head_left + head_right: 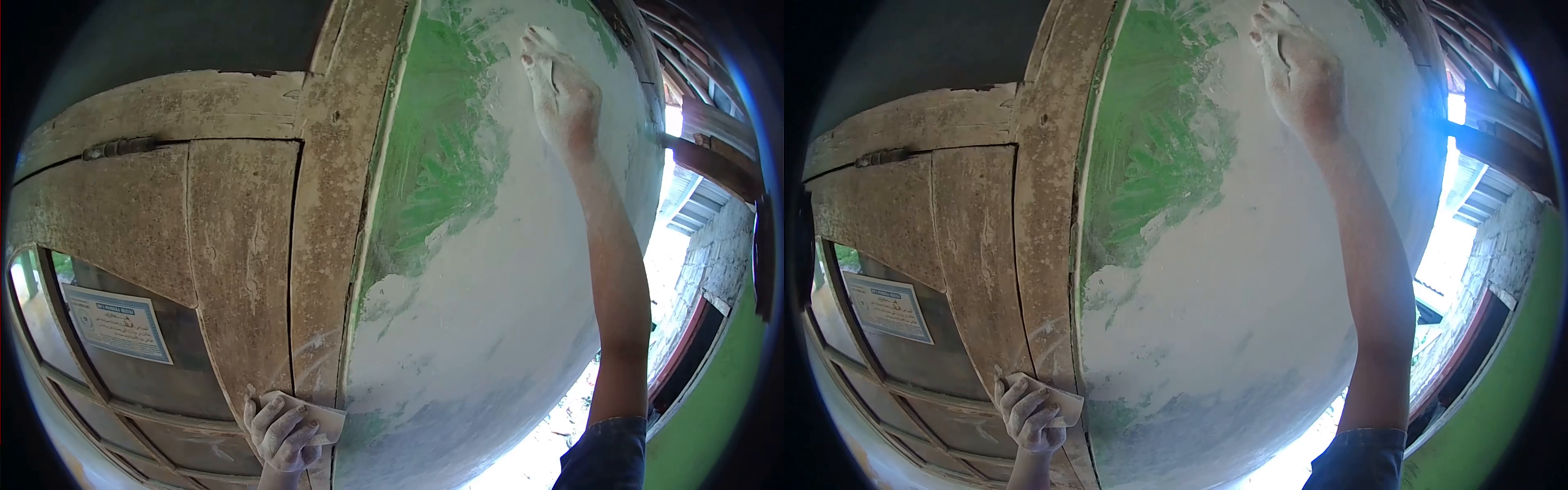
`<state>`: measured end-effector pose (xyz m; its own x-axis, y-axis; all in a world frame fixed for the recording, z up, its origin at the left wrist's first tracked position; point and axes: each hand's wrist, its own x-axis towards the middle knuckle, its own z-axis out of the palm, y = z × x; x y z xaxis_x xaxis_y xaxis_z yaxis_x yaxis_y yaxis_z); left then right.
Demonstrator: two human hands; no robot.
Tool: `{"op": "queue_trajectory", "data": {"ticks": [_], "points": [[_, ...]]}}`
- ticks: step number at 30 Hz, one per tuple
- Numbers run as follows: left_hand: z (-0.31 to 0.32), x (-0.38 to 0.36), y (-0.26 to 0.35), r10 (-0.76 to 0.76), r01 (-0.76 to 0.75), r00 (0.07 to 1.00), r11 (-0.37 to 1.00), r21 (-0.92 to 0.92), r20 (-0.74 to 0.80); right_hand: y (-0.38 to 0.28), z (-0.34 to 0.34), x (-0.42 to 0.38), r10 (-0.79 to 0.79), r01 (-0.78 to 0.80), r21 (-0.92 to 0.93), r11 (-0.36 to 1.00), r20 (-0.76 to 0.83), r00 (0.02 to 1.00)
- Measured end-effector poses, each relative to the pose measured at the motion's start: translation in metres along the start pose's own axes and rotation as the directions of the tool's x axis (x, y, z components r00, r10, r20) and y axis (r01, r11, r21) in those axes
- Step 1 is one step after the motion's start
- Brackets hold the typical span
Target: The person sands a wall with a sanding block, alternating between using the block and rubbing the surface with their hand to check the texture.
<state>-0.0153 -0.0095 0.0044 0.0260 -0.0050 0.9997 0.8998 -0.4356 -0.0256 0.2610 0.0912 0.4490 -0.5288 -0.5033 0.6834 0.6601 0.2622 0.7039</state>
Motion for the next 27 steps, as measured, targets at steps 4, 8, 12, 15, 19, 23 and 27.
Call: {"op": "queue_trajectory", "data": {"ticks": [4,8,12,15,19,23,27], "points": [[0.0,0.0,-0.002,0.01,-0.01,1.0,1.0,-0.018,-0.014,-0.025,-0.002,-0.01,-0.147,0.147,0.053,0.988,-0.001,0.989],[-0.001,0.0,-0.001,0.001,-0.002,1.0,1.0,-0.017,-0.006,0.01,-0.003,0.005,-0.166,0.158,0.103,0.982,0.074,0.983],[0.0,0.0,-0.002,0.004,-0.004,1.0,1.0,-0.015,-0.011,0.002,0.008,0.016,0.064,-0.064,-0.01,0.998,-0.019,0.998],[0.001,0.0,-0.002,0.008,-0.009,1.0,1.0,-0.012,-0.024,-0.037,0.007,0.013,-0.03,0.029,-0.026,0.999,-0.025,0.999],[0.001,-0.001,-0.002,-0.003,0.002,1.0,0.999,-0.033,-0.027,-0.007,0.006,0.015,-0.061,0.061,0.006,0.998,-0.022,0.998],[0.0,0.0,-0.001,0.002,-0.002,1.0,1.0,-0.015,-0.02,0.017,0.011,0.032,0.328,-0.329,-0.008,0.944,-0.049,0.943],[0.0,0.0,0.001,-0.003,0.003,1.0,1.0,-0.015,-0.023,0.001,0.032,0.038,0.262,-0.27,-0.069,0.96,-0.105,0.959]]}}
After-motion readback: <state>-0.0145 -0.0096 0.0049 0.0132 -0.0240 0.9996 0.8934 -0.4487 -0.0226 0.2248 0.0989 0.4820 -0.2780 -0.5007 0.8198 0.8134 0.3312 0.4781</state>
